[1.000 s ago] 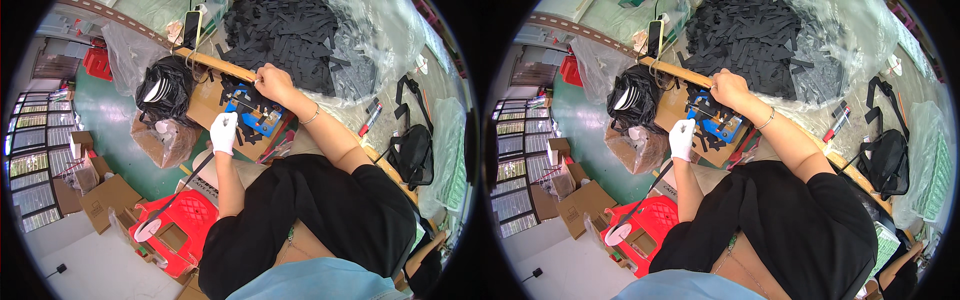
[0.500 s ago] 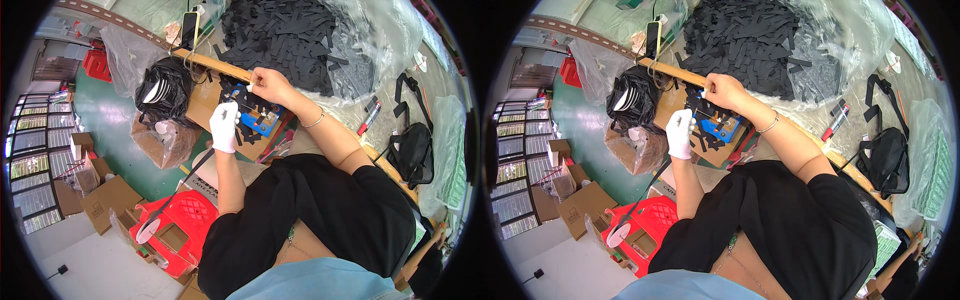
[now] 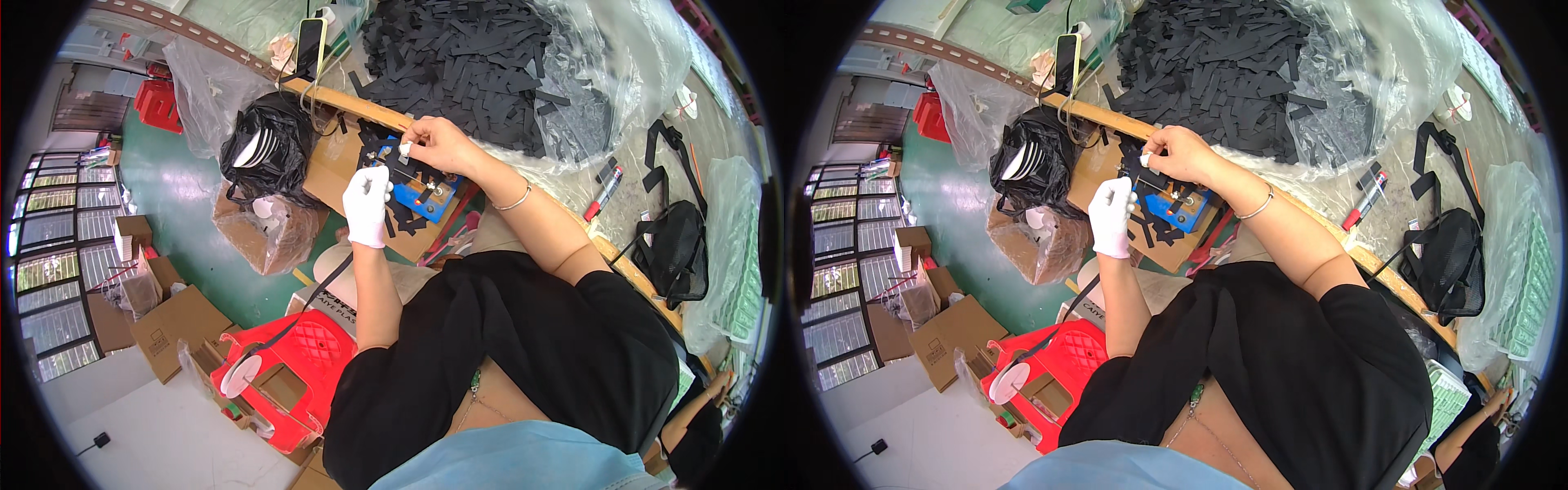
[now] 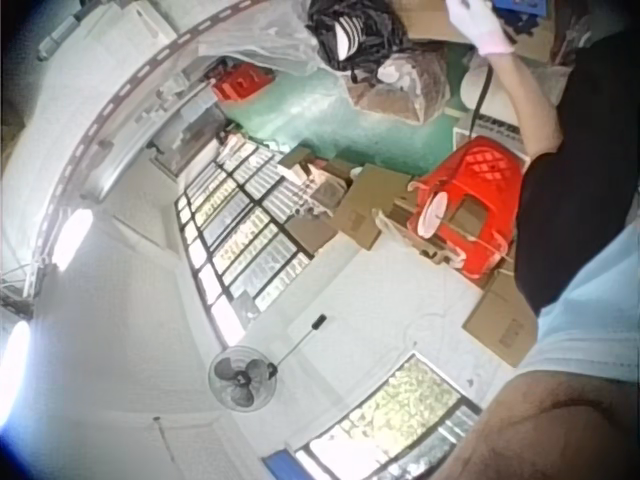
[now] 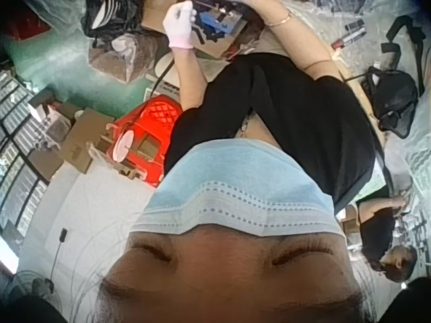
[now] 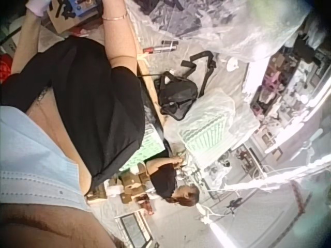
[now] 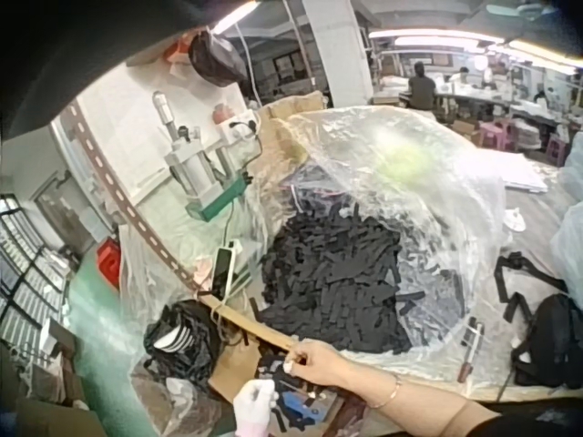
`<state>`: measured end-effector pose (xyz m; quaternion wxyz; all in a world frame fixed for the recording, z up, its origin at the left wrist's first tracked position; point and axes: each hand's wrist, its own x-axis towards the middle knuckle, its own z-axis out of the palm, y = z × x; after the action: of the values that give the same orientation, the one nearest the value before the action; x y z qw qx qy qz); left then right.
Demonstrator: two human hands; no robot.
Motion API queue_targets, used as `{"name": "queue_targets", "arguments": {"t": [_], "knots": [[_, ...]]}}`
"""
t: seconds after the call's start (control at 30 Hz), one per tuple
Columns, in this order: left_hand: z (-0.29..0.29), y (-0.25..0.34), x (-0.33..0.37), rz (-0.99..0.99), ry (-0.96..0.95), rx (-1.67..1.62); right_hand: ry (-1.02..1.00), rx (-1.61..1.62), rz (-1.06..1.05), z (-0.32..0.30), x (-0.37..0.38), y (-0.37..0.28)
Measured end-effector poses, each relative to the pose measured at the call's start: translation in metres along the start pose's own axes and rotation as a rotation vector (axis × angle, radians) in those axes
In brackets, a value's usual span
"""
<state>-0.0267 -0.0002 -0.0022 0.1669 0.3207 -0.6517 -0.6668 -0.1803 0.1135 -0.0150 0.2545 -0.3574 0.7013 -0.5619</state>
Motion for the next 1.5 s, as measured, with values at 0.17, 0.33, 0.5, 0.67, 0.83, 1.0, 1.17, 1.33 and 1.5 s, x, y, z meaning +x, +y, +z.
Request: {"name": "queue_targets", "arguments": {"t": [0.17, 0.33, 0.5, 0.67, 0.83, 1.0, 1.17, 1.33, 1.5], "knots": [[-0.007, -0.004, -0.001, -0.017, -0.019, 0.049, 0.165, -0.336, 0.043, -0.002, -0.003, -0.019], [-0.022, -0.013, -0.003, -0.044, 0.007, 0.097, 0.203, -0.510, 0.104, -0.008, 0.004, -0.015], [-0.028, -0.024, -0.001, -0.033, 0.032, 0.149, 0.194, -0.567, 0.130, -0.006, 0.006, -0.014], [-0.027, -0.037, 0.006, 0.016, 0.038, 0.268, 0.192, -0.611, 0.111, -0.002, 0.006, -0.016], [-0.029, -0.024, -0.005, 0.057, 0.072, 0.193, 0.187, -0.564, 0.081, -0.004, 0.001, -0.018], [-0.021, -0.001, -0.008, 0.031, 0.059, 0.018, 0.004, -0.015, 0.020, -0.004, 0.006, -0.002], [-0.009, 0.001, -0.003, 0.018, 0.044, 0.020, -0.064, 0.021, 0.008, 0.004, 0.002, -0.008], [-0.008, -0.001, -0.003, -0.003, 0.024, 0.032, -0.011, -0.139, 0.095, -0.002, 0.000, -0.018], [-0.019, -0.007, -0.007, -0.028, 0.008, 0.105, 0.178, -0.337, 0.096, -0.009, 0.006, -0.013]]}}
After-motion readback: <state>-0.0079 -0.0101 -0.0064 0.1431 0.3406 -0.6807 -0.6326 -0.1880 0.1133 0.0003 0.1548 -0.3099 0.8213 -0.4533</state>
